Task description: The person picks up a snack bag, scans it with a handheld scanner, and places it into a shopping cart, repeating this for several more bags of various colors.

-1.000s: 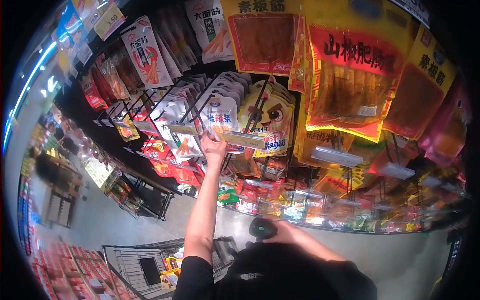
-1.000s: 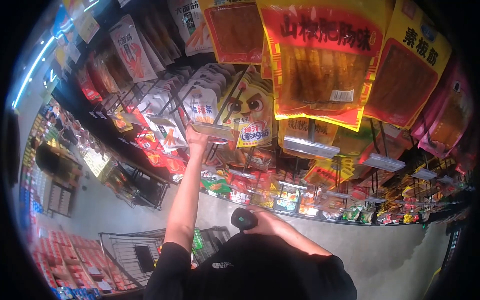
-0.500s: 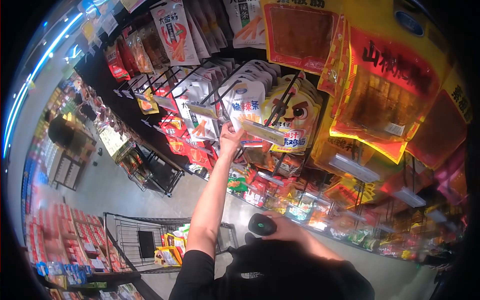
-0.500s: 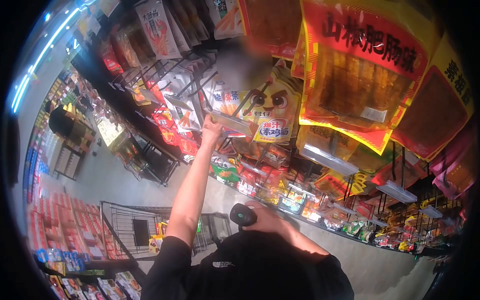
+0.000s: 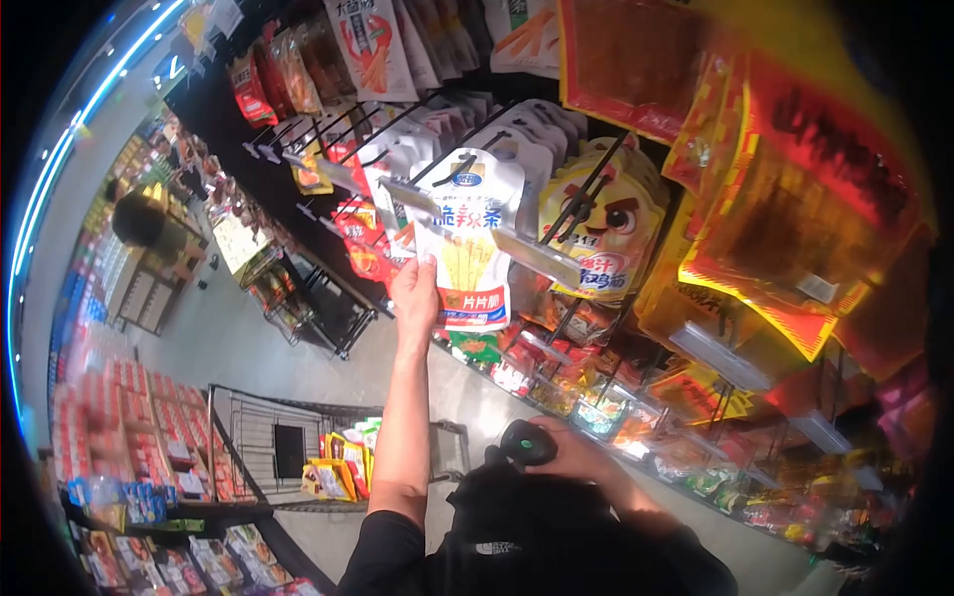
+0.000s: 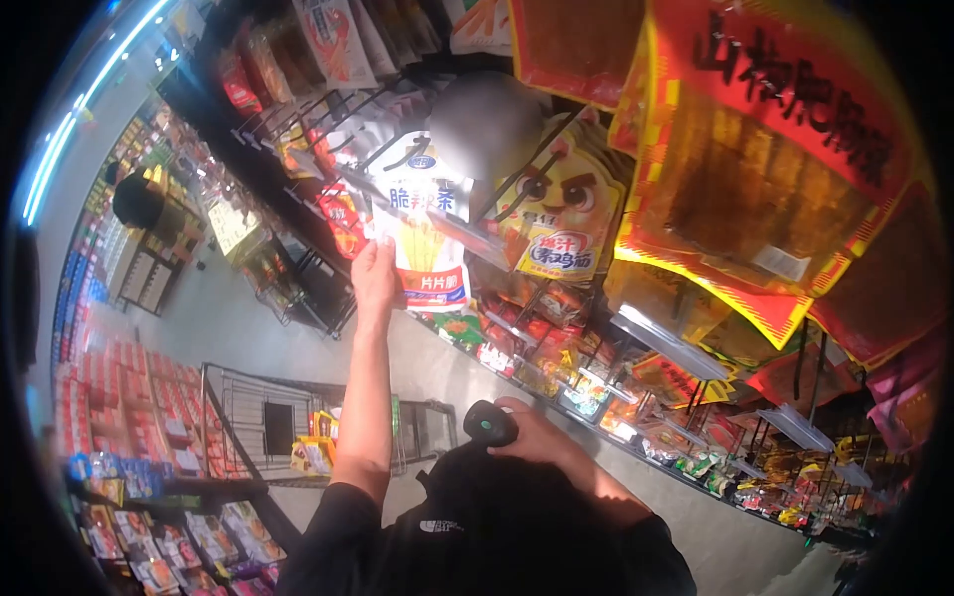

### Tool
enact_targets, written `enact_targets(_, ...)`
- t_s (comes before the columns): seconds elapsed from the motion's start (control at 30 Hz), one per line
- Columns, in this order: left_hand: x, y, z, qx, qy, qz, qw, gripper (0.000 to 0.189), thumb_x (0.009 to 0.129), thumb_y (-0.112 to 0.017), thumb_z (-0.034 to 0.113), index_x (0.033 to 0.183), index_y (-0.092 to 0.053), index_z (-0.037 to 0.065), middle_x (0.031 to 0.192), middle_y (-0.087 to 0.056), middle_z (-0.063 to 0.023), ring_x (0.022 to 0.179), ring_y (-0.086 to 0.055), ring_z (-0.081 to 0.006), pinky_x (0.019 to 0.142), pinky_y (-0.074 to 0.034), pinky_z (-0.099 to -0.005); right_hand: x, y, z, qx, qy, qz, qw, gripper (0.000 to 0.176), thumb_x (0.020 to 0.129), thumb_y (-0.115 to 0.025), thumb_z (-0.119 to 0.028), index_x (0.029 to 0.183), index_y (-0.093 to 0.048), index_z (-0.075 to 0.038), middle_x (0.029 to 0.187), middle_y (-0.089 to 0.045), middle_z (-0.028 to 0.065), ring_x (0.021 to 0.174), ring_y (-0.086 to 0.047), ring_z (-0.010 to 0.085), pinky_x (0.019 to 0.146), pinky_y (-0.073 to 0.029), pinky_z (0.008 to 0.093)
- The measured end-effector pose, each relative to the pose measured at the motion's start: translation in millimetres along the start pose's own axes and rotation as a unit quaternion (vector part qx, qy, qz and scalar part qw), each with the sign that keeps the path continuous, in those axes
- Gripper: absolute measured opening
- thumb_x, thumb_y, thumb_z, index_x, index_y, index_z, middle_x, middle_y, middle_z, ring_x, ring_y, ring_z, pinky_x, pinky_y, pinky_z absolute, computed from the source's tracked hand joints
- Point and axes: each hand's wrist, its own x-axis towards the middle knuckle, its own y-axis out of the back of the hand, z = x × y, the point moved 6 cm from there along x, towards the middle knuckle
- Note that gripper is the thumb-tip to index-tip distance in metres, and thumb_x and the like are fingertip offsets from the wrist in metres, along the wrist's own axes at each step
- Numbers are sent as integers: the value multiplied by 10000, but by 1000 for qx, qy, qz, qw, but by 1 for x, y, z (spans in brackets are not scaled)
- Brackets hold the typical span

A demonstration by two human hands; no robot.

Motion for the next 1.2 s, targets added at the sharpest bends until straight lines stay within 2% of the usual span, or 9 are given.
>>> enact_targets(0.27,-63,96,24,-25,96,16,995,305,1016,-535,198,1121,-648,-65,1004,-715,-71,845,-642,-80,770,-504,-235,16,8,-33,-62,64,-15,996,804,716,-865,-241,1371,-453,-24,1350,-500,143,1248,-514,268,1060,-406,349)
enact_targets(0.43,-85,150,-23,-158,144,45,976,292,1005,-519,162,1193,-609,-41,1071,-703,-99,877,-677,-136,792,-531,-266,27,7,-57,51,92,-5,994,765,702,-880,-227,1335,-517,2,1314,-565,144,1241,-543,252,1051,-418,341)
enact_targets(0.5,-91,164,-49,-279,198,109,933,296,972,-520,203,1163,-581,-15,959,-690,-79,826,-677,-196,767,-540,-321,32,8,-64,18,65,25,997,757,704,-882,-176,1340,-516,9,1243,-627,132,1173,-593,216,1022,-446,340)
enact_targets(0.53,-94,173,-76,-339,242,27,909,280,969,-520,281,1028,-575,13,842,-625,-58,740,-624,-182,688,-505,-313,37,1,-58,63,13,6,998,746,714,-867,-113,1355,-503,3,1230,-640,101,1144,-594,177,1009,-454,333)
enact_targets(0.6,-89,161,-94,-579,161,-207,772,306,965,-507,340,948,-532,35,746,-532,-33,635,-520,-152,600,-428,-284,53,-10,-60,149,-46,47,987,759,713,-853,-62,1374,-484,-1,1264,-620,79,1132,-582,140,1001,-454,322)
enact_targets(0.67,-97,149,-78,-714,190,-145,658,379,964,-497,402,890,-479,31,691,-459,-20,579,-433,-137,569,-375,-280,73,-17,-74,72,-39,44,996,829,689,-774,61,1435,-420,-13,1290,-591,60,1134,-573,130,983,-459,306)
enact_targets(0.77,-92,146,-64,-744,194,-233,596,428,963,-465,458,852,-460,45,699,-430,-21,581,-420,-145,553,-370,-281,94,-48,-87,310,11,-94,946,1037,605,-663,-30,1544,-224,-43,1351,-524,80,1211,-533,197,979,-440,287)
enact_targets(1.0,-83,165,-88,-732,201,-214,615,421,968,-457,457,822,-448,62,719,-423,-27,619,-416,-155,561,-371,-282,133,-87,-132,152,25,-103,983,978,710,-736,-157,1534,-229,-17,1507,-377,186,1419,-337,273,1167,-225,369)
enact_targets(1.2,-81,177,-105,-760,183,-204,589,423,973,-453,464,858,-473,58,729,-429,-21,646,-440,-155,580,-381,-288,151,-106,-151,-22,48,-132,990,936,746,-783,-110,1518,-261,-22,1502,-389,207,1406,-365,309,1155,-281,392)
